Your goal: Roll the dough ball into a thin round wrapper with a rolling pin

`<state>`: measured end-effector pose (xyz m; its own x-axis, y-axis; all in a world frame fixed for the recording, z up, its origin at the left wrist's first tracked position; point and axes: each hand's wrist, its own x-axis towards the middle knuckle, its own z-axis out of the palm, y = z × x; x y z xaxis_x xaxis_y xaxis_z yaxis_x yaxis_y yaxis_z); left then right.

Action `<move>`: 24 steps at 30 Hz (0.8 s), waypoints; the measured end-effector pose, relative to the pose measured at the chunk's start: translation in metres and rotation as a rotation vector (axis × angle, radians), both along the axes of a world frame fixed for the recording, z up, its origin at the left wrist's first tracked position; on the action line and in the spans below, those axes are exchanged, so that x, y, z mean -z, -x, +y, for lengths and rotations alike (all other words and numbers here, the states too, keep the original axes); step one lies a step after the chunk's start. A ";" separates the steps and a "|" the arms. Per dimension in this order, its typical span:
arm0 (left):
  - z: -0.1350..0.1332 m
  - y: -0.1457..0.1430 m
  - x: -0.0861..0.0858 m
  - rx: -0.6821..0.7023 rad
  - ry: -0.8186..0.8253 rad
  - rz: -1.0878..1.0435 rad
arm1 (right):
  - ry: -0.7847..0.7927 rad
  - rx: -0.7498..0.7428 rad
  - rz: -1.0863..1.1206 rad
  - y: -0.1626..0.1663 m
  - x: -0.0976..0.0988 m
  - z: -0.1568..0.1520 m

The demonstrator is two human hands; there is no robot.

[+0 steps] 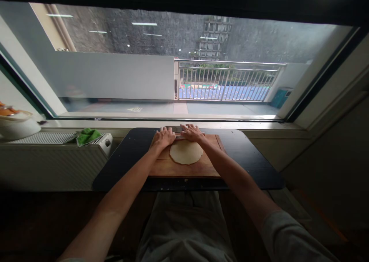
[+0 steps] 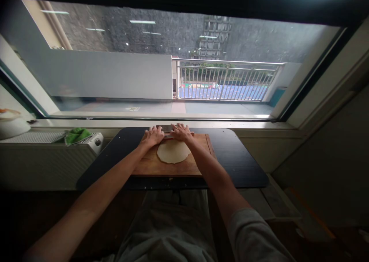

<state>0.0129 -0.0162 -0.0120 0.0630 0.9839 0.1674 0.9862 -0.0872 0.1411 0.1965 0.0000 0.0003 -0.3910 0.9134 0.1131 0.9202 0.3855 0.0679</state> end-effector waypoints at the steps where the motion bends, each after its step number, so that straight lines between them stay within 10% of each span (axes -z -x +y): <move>1: -0.006 -0.001 0.000 0.003 -0.002 -0.002 | -0.007 0.008 -0.001 -0.001 0.001 -0.006; 24: -0.012 -0.007 -0.005 -0.024 -0.018 -0.027 | 0.045 0.107 0.072 0.002 0.005 -0.005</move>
<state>0.0196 -0.0281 -0.0068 0.0347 0.9819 0.1864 0.9838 -0.0664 0.1664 0.1944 -0.0045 -0.0046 -0.2836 0.9542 0.0956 0.9581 0.2862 -0.0145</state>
